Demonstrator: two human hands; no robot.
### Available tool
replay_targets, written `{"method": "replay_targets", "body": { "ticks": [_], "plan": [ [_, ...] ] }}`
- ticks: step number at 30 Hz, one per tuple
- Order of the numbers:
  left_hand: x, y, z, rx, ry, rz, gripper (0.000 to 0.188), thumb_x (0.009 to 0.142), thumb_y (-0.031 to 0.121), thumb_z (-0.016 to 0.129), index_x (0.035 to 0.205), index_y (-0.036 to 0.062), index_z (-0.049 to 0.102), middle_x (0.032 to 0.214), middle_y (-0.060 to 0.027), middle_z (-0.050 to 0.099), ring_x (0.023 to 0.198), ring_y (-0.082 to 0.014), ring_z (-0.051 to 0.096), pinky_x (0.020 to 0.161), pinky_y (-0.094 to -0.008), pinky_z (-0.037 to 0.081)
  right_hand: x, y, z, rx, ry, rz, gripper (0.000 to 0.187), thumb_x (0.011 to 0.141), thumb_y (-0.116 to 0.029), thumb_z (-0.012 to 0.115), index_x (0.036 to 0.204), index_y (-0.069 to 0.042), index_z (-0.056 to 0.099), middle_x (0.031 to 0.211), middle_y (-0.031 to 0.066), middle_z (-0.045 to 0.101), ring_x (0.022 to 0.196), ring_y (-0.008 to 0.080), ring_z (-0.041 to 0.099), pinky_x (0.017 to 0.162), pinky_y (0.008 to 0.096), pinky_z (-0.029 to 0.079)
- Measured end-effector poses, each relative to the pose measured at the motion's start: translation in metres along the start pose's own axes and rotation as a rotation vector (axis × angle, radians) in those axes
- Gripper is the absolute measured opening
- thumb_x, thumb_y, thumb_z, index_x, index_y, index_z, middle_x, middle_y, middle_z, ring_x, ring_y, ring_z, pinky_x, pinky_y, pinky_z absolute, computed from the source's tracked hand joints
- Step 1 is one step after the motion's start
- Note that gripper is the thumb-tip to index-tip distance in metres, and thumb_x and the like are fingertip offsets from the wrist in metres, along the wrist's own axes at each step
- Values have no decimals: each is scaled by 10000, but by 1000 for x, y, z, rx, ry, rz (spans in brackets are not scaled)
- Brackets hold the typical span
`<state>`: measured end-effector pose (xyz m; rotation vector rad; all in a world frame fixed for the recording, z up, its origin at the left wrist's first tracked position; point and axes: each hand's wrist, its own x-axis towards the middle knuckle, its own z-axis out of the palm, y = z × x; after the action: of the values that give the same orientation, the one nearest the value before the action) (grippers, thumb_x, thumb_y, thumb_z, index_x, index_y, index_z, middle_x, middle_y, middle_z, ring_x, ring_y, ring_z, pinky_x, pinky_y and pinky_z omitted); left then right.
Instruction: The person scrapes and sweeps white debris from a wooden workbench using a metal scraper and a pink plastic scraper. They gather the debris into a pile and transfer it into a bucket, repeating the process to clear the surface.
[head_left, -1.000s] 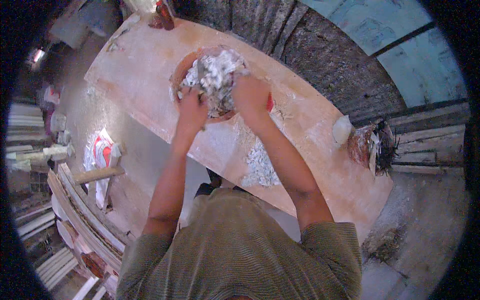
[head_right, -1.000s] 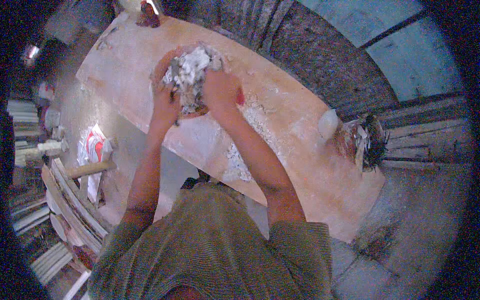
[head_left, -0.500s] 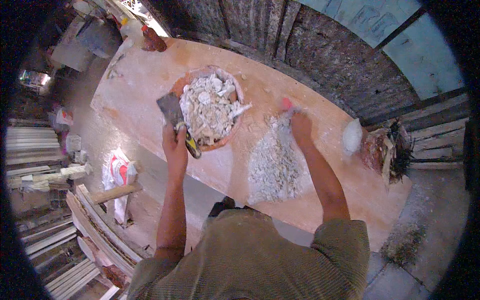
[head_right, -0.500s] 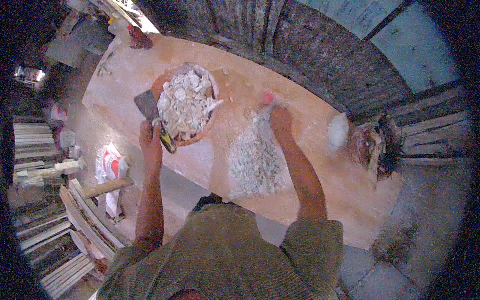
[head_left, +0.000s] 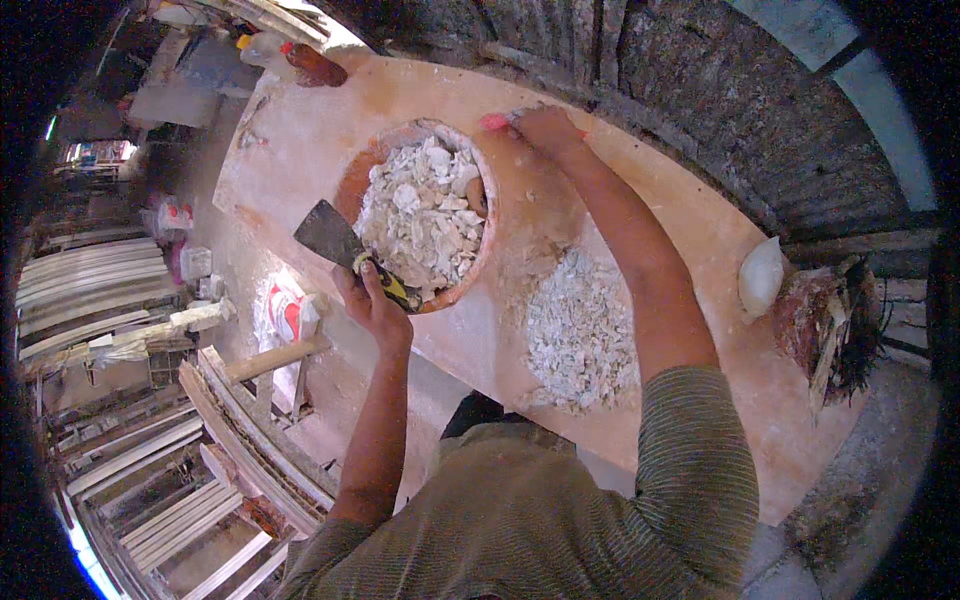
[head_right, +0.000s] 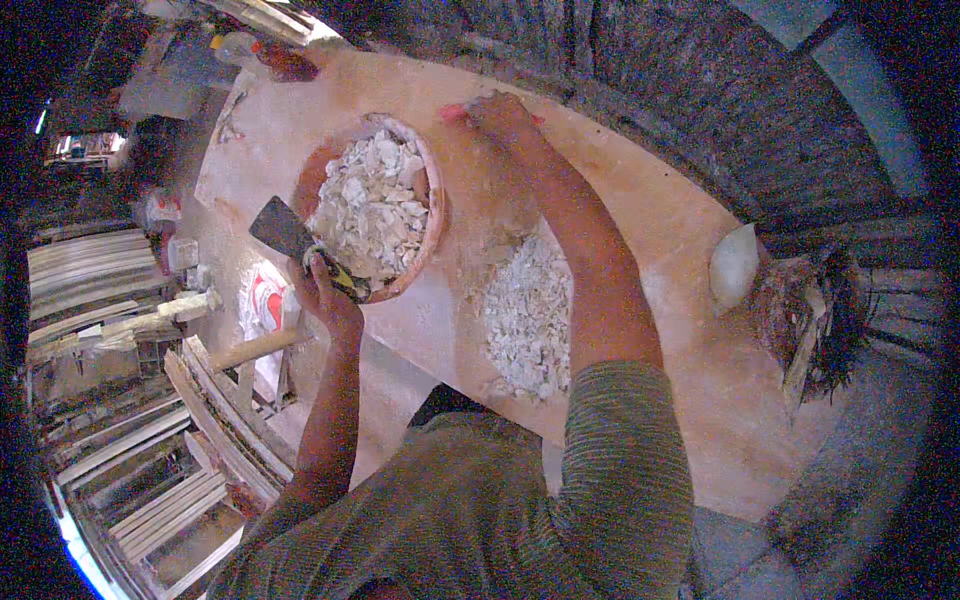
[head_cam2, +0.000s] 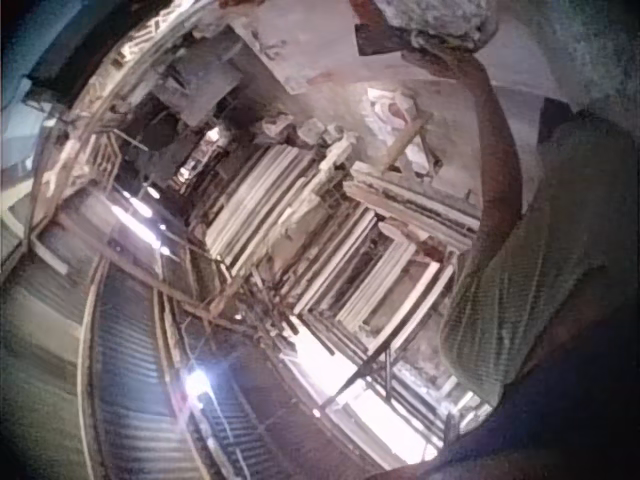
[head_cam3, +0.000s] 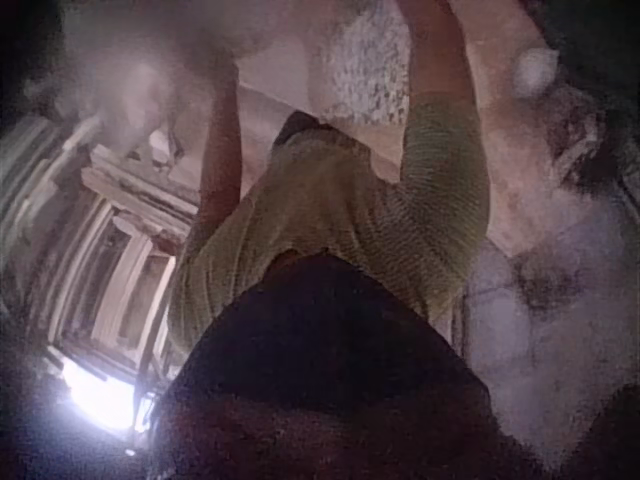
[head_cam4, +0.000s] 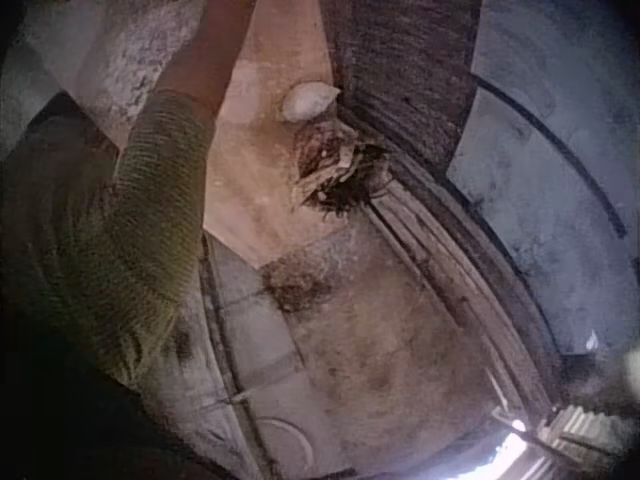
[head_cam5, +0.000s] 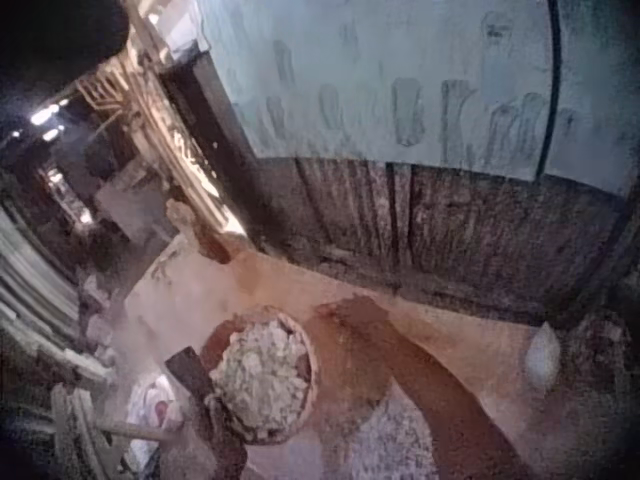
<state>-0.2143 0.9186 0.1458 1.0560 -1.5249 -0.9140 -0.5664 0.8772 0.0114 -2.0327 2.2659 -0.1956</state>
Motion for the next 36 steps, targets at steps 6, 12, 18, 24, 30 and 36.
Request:
{"method": "replay_targets", "body": {
  "ticks": [6,12,18,24,30,36],
  "plan": [
    [-4,-5,-2,63,45,1,149,953,98,471,1017,-33,500,946,-106,463,900,-220,461,816,-328,378,-146,-59,15,12,-115,-217,361,882,-199,509,1226,-113,573,1063,101,633,1055,280,588,710,433,512],
    [-6,-10,-4,113,35,14,156,948,108,479,1010,-31,511,945,-121,469,886,-244,466,806,-334,378,-150,-23,-42,-25,-218,45,249,855,-281,541,913,-99,701,919,135,683,847,319,658,730,473,506],
    [-7,-52,-26,13,46,-69,354,934,129,524,1249,-28,480,1138,-127,509,1069,-225,486,919,-354,399,-120,-13,-4,-213,-35,0,292,876,-214,516,1121,-87,612,1071,132,624,983,291,612,763,433,498],
    [-33,-70,-28,274,46,189,415,870,120,604,1247,-8,488,1267,-218,496,1225,-370,423,1021,-458,338,-209,-123,-37,-135,-449,-109,409,827,-155,557,1234,-122,566,999,111,645,984,280,598,815,466,457],
    [-33,-59,-16,311,47,223,415,894,139,584,1255,-27,463,1289,-243,457,1274,-375,386,1057,-426,331,-183,-121,26,-21,70,-171,234,870,-201,530,1057,-127,649,990,100,652,950,288,616,778,487,483],
    [-35,-43,-59,-97,19,104,398,915,169,544,1269,0,477,1226,-192,474,1234,-334,416,1070,-419,297,-212,-140,-34,-237,-361,-236,231,905,-223,516,1033,-117,676,1097,103,649,1037,324,588,870,482,468]
  ]
}}
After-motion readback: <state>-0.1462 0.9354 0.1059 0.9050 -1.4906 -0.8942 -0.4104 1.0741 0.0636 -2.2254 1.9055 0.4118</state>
